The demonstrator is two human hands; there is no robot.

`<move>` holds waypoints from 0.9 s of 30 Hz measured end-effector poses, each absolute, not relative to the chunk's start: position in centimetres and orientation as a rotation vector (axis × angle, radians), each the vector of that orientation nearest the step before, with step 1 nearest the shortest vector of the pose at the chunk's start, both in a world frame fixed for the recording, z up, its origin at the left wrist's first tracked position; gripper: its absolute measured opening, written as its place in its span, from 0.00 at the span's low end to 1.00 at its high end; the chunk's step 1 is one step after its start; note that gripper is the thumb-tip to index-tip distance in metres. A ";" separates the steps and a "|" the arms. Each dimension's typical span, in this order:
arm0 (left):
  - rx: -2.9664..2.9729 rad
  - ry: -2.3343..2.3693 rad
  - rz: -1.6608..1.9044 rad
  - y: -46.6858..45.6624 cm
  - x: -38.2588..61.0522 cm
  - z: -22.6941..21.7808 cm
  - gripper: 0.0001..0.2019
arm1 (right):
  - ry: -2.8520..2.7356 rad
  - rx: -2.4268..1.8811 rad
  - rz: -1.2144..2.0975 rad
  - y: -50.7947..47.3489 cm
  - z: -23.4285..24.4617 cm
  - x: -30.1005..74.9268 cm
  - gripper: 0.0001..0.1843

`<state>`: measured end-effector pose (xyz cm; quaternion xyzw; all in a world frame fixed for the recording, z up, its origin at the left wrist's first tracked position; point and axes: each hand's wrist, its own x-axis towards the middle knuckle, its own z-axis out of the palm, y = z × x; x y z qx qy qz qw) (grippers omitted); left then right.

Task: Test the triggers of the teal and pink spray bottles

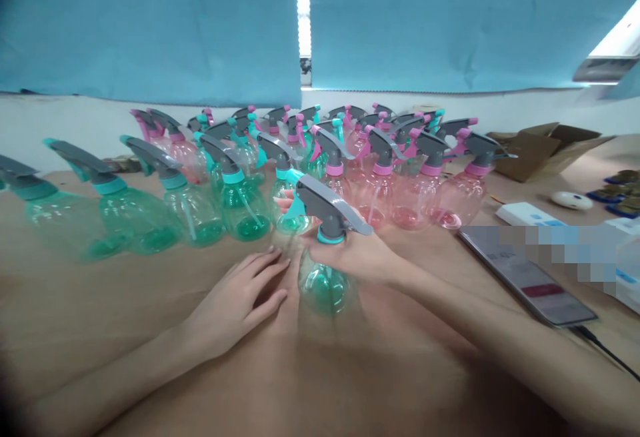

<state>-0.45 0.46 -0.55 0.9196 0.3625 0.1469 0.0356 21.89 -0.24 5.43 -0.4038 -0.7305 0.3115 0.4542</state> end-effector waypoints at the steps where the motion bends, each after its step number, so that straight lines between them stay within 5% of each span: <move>1: 2.826 1.115 0.450 0.5 -0.5 -0.5 0.19 | -1.804 -1.003 0.767 -0.2 5.3 21.9 0.21; 9: 2.806 1.131 0.431 0.4 -0.4 -0.3 0.20 | -1.737 -1.176 0.741 -0.2 5.0 21.9 0.05; 27: 2.819 1.135 0.411 0.3 -0.6 -0.4 0.19 | -1.809 -1.251 0.741 -0.3 5.3 21.8 0.04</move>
